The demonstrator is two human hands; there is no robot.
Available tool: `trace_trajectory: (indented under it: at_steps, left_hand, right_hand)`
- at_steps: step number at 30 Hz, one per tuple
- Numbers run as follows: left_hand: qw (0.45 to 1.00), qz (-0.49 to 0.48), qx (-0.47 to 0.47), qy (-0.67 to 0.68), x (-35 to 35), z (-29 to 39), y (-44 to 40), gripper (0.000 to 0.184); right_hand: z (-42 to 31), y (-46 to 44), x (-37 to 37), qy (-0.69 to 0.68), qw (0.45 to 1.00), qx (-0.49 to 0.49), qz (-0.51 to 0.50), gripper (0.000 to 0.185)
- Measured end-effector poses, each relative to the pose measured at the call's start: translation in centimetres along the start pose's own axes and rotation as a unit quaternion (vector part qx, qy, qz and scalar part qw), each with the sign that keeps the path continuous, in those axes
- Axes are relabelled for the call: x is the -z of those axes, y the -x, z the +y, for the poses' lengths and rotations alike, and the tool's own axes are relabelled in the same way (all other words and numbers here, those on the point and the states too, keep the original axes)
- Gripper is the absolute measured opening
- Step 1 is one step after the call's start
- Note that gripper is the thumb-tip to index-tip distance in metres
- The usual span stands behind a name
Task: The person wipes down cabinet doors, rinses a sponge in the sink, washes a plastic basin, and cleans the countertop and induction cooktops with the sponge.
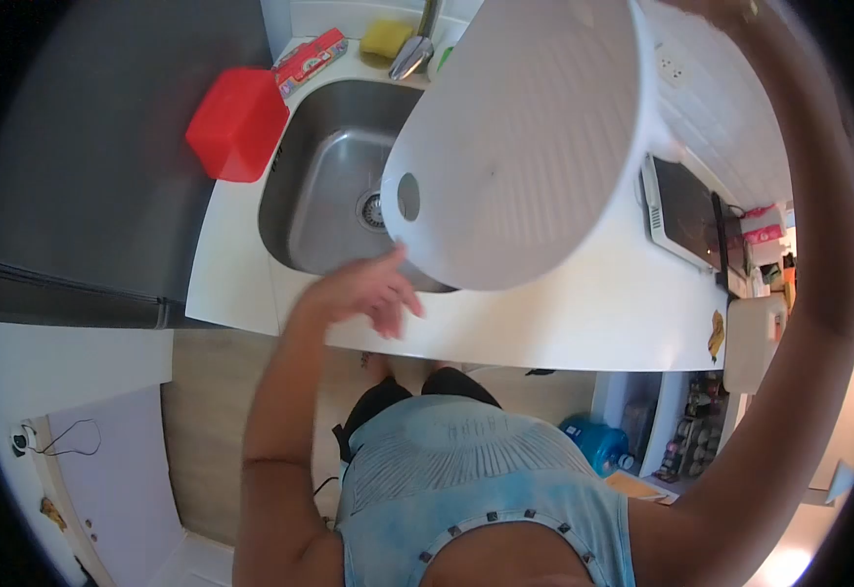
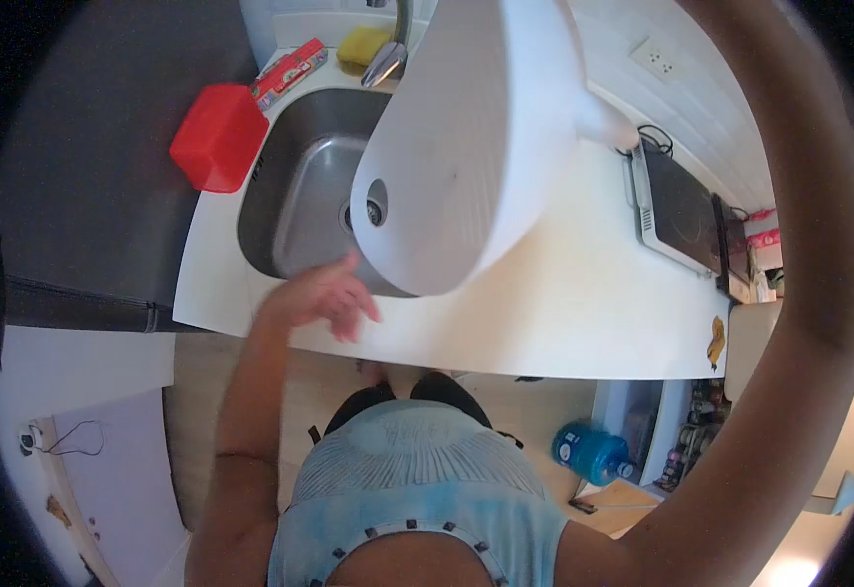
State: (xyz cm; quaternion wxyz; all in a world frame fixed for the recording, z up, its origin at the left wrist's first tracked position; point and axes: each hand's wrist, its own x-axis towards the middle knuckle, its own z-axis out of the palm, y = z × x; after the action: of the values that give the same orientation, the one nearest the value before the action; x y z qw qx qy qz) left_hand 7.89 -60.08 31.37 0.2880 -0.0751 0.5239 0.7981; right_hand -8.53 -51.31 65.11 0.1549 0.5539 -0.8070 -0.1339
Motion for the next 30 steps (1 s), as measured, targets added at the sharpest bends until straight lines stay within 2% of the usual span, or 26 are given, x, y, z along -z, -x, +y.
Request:
trace_trajectory:
  at_steps: [1, 3, 4, 5, 7, 8, 9, 10, 11, 12, 13, 16, 18, 22, 23, 25, 27, 30]
  left_hand:
    - [0.993, 0.089, -0.002, -0.081, 1.0, 1.7, 1.4, 0.071]
    - [0.935, 0.287, -0.132, -0.163, 2.3, 5.6, 0.9, 0.059]
    - [0.835, 0.415, -0.251, -0.261, 2.8, 7.2, -0.7, 0.053]
    - [0.692, 0.522, -0.357, -0.348, 2.9, 9.2, -2.8, 0.05]
    - [0.594, 0.562, -0.412, -0.403, 3.5, 12.9, -6.2, 0.057]
    - [0.566, 0.571, -0.438, -0.402, 4.5, 14.2, -8.8, 0.059]
    - [0.537, 0.578, -0.465, -0.401, 5.3, 15.0, -11.2, 0.061]
    - [0.536, 0.577, -0.467, -0.401, 5.5, 15.6, -12.5, 0.061]
    - [0.563, 0.582, -0.451, -0.376, 5.4, 16.4, -13.5, 0.064]
    - [0.59, 0.584, -0.434, -0.35, 5.2, 16.9, -14.4, 0.068]
    - [0.592, 0.58, -0.436, -0.351, 4.7, 17.2, -14.8, 0.068]
    - [0.616, 0.613, -0.405, -0.284, 4.0, 17.9, -15.9, 0.075]
    - [0.593, 0.64, -0.401, -0.279, 4.3, 17.8, -16.8, 0.08]
    - [0.614, 0.616, -0.409, -0.275, 3.7, 17.4, -17.1, 0.075]
    - [0.607, 0.614, -0.428, -0.267, 3.5, 17.3, -17.1, 0.072]
    - [0.599, 0.612, -0.447, -0.258, 3.8, 17.2, -17.3, 0.069]
    - [0.569, 0.599, -0.486, -0.287, 4.6, 17.1, -17.5, 0.056]
    - [0.544, 0.587, -0.491, -0.345, 6.4, 16.2, -17.9, 0.048]
  right_hand:
    - [2.7, 0.3, -0.8, -0.013, 0.993, 0.111, 0.046, 0.072]
    - [3.5, 1.2, -1.5, -0.038, 0.986, 0.148, 0.062, 0.071]
    - [3.3, 1.4, -1.5, -0.064, 0.978, 0.181, 0.081, 0.07]
    - [2.8, 1.5, -1.2, -0.062, 0.978, 0.184, 0.081, 0.07]
    - [2.0, 1.8, -0.4, -0.016, 0.95, 0.305, 0.062, 0.064]
    - [2.0, 1.5, -0.7, -0.014, 0.95, 0.306, 0.062, 0.064]
    - [2.3, 1.0, -1.4, -0.073, 0.936, 0.338, 0.072, 0.062]
    - [2.6, 0.7, -1.7, -0.13, 0.918, 0.366, 0.081, 0.06]
    - [2.6, 0.7, -1.6, -0.127, 0.919, 0.363, 0.082, 0.06]
    - [2.4, 0.6, -1.6, -0.086, 0.922, 0.369, 0.086, 0.06]
    - [2.2, 0.7, -1.6, -0.046, 0.923, 0.372, 0.088, 0.059]
    - [1.5, 1.3, -1.3, -0.044, 0.914, 0.395, 0.075, 0.06]
    - [2.0, 0.9, -2.5, -0.06, 0.914, 0.389, 0.094, 0.06]
    - [2.3, 1.0, -3.3, -0.105, 0.912, 0.381, 0.106, 0.061]
    - [2.3, 1.1, -3.2, -0.105, 0.913, 0.38, 0.105, 0.061]
    - [2.4, 1.2, -2.8, -0.023, 0.908, 0.403, 0.111, 0.062]
    - [2.2, 1.3, -2.6, -0.013, 0.907, 0.407, 0.11, 0.062]
    - [2.0, 1.5, -2.7, -0.008, 0.903, 0.415, 0.114, 0.062]
